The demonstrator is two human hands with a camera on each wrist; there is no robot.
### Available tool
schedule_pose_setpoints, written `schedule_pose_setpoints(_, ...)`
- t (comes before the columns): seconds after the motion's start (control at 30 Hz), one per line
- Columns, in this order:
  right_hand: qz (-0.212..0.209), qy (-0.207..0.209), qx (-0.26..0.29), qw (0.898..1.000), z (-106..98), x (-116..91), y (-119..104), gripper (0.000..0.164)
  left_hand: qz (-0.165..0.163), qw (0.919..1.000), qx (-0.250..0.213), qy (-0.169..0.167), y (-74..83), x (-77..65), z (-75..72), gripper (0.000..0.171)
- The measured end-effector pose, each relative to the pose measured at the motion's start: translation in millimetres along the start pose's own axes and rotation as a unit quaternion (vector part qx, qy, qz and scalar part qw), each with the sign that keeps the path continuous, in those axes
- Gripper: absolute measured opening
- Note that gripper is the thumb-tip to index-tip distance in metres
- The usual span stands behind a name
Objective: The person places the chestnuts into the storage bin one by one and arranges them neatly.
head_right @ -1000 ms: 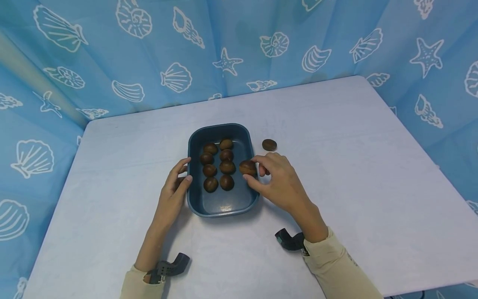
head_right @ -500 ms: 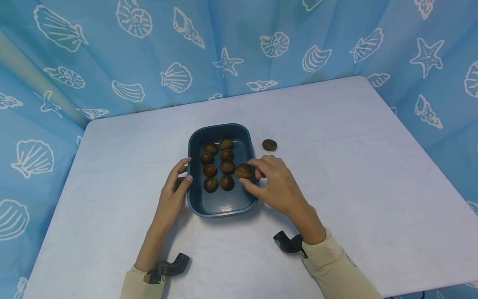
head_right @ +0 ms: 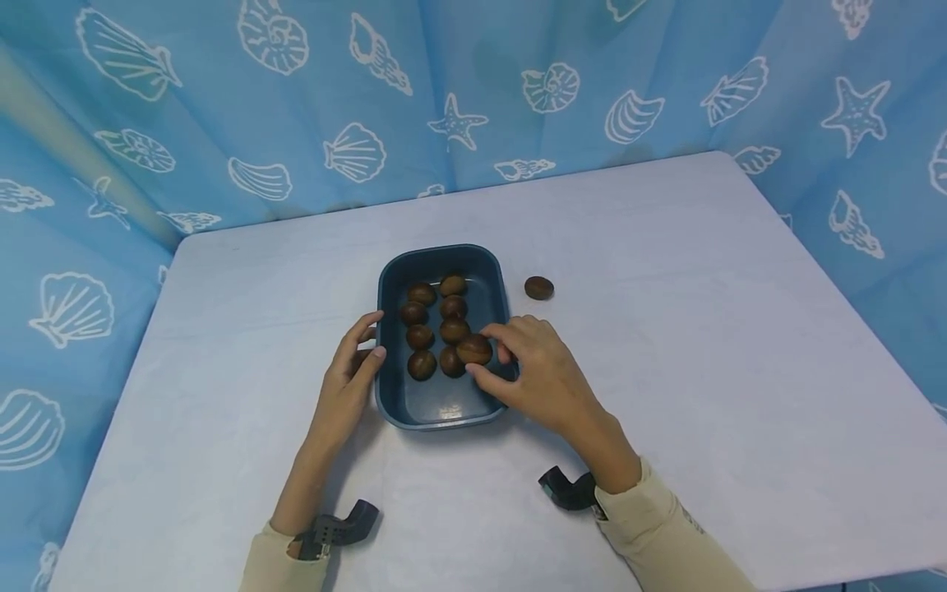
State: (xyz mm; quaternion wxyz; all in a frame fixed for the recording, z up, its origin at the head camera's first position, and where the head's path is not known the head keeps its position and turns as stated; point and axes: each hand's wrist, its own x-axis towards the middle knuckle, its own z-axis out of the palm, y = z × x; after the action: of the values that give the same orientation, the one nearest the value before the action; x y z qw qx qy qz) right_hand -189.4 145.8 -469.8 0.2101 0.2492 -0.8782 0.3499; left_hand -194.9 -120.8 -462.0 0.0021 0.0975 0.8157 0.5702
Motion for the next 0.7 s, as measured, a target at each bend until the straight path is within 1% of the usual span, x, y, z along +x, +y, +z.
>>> schedule_pose_setpoints(0.17, -0.017, -0.013, 0.006, 1.0, 4, 5, -6, 0.035, -0.003, 1.0, -0.002, 0.004, -1.9, 0.6, -1.3, 0.046)
schedule_pose_setpoints(0.4, -0.06, -0.028, 0.005, 0.998, 11, 11, -11, 0.035, -0.003, 1.0, -0.001, 0.005, -1.2, 1.0, -1.4, 0.046)
schedule_pose_setpoints(0.53, -0.065, -0.038, -0.002, 0.997, 13, 13, -15, 0.035, 0.0, 1.0, -0.001, 0.005, 0.9, 0.3, -1.9, 0.046)
schedule_pose_setpoints(0.7, -0.071, -0.07, -0.014, 0.995, 15, 17, -21, 0.036, 0.004, 1.0, -0.003, 0.008, -0.5, 0.0, -2.9, 0.045)
